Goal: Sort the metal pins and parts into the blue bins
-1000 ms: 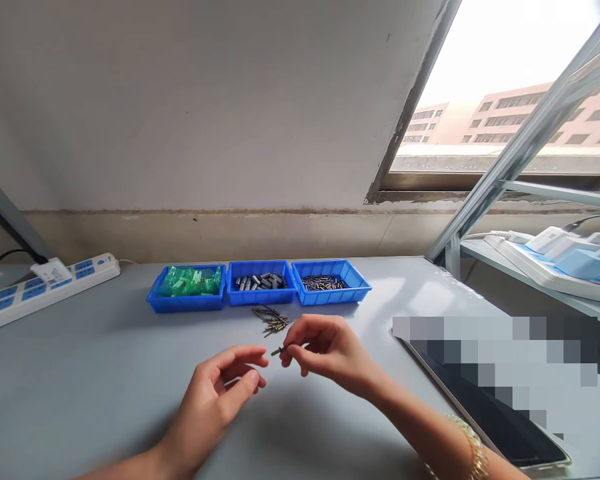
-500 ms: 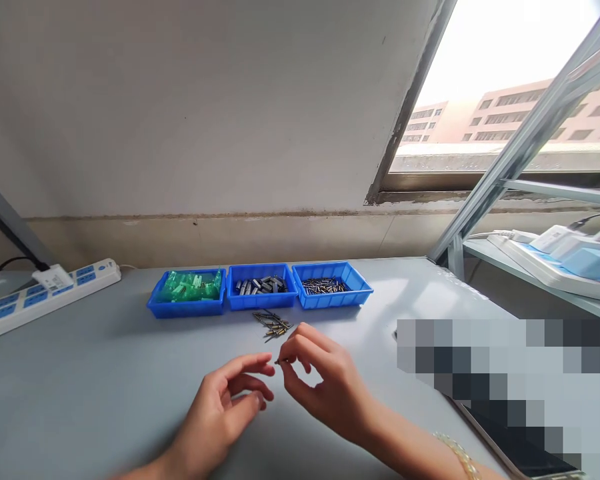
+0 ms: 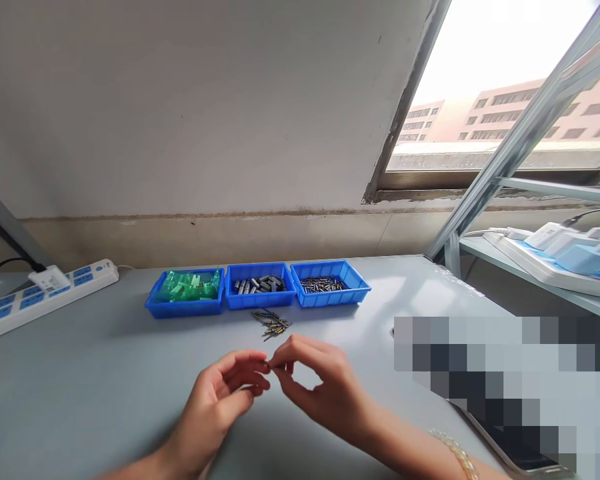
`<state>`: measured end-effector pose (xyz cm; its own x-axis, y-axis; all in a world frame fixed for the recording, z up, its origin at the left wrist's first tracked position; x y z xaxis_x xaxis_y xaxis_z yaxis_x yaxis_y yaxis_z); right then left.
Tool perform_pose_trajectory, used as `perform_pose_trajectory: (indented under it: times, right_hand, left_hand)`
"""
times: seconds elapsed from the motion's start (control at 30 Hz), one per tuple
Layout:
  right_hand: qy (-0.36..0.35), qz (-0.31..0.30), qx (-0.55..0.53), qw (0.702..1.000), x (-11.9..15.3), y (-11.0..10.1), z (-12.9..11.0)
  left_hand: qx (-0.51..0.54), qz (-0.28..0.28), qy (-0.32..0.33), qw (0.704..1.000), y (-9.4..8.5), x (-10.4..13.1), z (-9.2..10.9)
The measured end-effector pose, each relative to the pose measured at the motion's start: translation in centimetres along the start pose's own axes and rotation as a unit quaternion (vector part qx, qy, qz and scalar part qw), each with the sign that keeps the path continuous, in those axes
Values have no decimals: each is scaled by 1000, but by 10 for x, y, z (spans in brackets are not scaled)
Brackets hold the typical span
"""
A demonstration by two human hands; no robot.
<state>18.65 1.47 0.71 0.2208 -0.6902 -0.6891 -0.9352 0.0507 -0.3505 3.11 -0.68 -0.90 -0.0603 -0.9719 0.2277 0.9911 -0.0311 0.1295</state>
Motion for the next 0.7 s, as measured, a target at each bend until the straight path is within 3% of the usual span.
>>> perform_pose_trajectory:
  times: [0.07, 0.13, 0.23, 0.33, 0.4, 0.43, 0.5, 0.57, 0.63, 0.7]
  right_hand:
    - [91, -3, -36, 995, 0, 0, 9]
    - [188, -28, -90, 978, 2, 3, 18]
    - [307, -93, -193, 927, 7, 12, 27]
    - [364, -137, -275, 879, 9, 18, 28]
    - [360, -133, -272, 882, 6, 15, 28]
    - [340, -117, -245, 900, 3, 11, 29]
    - [255, -59, -141, 955, -8, -4, 31]
    - [139, 24, 5, 990, -22, -24, 36]
    - [76, 103, 131, 983, -33, -43, 46]
    - [65, 145, 222, 962, -40, -57, 59]
  left_hand:
    - [-11, 17, 29, 999, -3, 2, 2]
    - [-14, -9, 50, 999, -3, 3, 3]
    - [-35, -86, 67, 993, 2, 3, 2]
    - [-64, -124, 92, 986, 5, 2, 1]
    - [-67, -110, 101, 986, 3, 1, 0]
    - [-66, -97, 100, 988, 1, 1, -1]
    - [-71, -69, 89, 991, -3, 1, -2]
    - [-80, -41, 78, 993, -6, 0, -4]
    - [-86, -23, 65, 994, -7, 0, -5]
    - [-89, -17, 56, 994, -8, -1, -5]
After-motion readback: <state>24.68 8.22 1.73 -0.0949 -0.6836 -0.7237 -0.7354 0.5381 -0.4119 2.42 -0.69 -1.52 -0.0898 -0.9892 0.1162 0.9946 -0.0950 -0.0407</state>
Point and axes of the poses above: each hand's wrist, its own x-axis away from the middle knuckle, its own y-axis out of the palm, z = x × y, the point moved 3 cm from there along -x, towards the middle knuckle, and after that the axes turned 8 degrees about z, right-handed, at the moved point
